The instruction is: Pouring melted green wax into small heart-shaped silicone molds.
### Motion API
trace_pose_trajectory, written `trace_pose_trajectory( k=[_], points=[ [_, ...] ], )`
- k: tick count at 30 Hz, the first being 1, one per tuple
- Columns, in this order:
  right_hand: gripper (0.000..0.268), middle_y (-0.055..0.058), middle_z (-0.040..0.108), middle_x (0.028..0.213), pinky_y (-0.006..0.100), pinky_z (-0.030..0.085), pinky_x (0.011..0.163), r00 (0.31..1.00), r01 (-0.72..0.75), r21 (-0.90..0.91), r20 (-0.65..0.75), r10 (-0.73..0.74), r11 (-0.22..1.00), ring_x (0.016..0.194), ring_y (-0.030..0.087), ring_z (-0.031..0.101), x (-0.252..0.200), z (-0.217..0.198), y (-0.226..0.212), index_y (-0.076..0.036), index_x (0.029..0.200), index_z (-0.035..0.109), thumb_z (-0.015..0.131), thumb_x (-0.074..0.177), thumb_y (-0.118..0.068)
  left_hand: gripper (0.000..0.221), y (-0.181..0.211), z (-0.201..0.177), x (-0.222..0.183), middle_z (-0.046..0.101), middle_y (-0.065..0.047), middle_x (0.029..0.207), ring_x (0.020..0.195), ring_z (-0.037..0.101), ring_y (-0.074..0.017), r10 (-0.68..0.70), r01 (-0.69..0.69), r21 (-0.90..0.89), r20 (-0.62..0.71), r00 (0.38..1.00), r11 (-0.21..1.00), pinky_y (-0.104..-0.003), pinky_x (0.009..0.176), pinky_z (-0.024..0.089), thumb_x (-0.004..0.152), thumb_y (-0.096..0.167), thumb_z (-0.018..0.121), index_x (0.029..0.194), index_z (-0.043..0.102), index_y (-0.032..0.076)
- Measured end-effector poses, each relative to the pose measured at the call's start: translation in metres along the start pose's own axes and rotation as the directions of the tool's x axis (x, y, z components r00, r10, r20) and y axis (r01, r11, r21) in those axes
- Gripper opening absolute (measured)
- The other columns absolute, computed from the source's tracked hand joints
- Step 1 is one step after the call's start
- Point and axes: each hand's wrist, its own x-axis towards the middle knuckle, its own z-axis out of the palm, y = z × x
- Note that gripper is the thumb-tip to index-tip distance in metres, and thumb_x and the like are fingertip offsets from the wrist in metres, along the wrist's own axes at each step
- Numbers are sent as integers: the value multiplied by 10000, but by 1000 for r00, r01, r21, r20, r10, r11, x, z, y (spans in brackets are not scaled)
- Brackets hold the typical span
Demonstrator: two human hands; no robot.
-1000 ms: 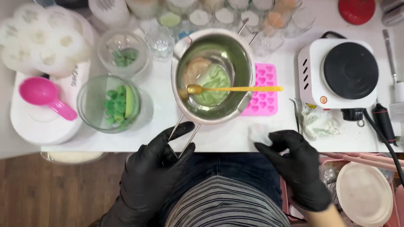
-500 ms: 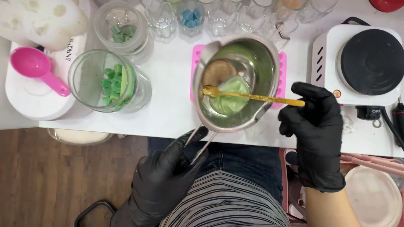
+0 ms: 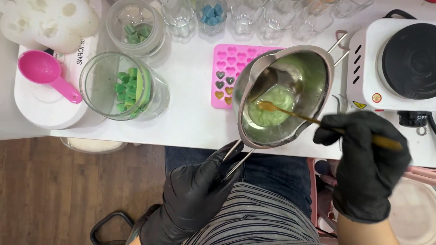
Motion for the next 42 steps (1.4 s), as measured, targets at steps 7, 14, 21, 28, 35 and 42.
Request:
trace_pose_trajectory(
  k=[7,14,21,28,35,42],
  points=[
    [195,201,719,979,294,545,724,980,195,-394,117,-161,898,806,218,705,-49,-22,-6,24,1102,689,586,968,-73,571,-18,20,-10,763,-71,912,604,672,-153,89,-92,-66,-48,995,994,-285,555,517,884,127,855,1387,601,34],
    [331,157,736,1114,334,581,938,946,274,-491,293,-139,827,1066,261,745,-69,-29,0,-18,1091,704,699,760,-18,570,-28,31,-15,748,-53,870,575,649,-137,98,-108,-123,-84,992,987,-265,536,508,905,109,863,1400,596,18],
    [429,153,718,1134,431,568,947,789,569,-451,533,-304,687,1066,311,726,-62,-30,24,-13,1136,701,747,713,-72,539,-29,34,-19,783,-125,1095,663,728,-120,134,-151,-146,-124,983,978,-235,575,548,917,107,846,1375,582,-3],
    [378,139,720,1115,425,580,927,844,529,-543,419,-336,652,1032,308,727,-65,-23,13,-16,1137,705,708,759,14,520,-28,35,-20,780,-116,1102,667,719,-128,163,-186,-121,-176,971,975,-248,584,539,934,105,841,1376,584,11],
    [456,139,732,1112,380,580,929,912,387,-538,344,-224,749,1046,281,737,-68,-11,-21,5,1135,685,717,680,10,572,-26,28,-18,726,-29,795,539,613,-110,121,-138,-135,-129,984,981,-271,532,479,916,120,861,1417,596,44],
    [498,145,731,1053,391,576,905,869,481,-549,402,-288,683,1009,287,737,-64,-11,-7,9,1127,711,755,631,-1,576,-25,27,-18,755,-45,889,597,649,-104,141,-165,-166,-147,979,972,-255,570,505,948,112,837,1449,559,51]
  ],
)
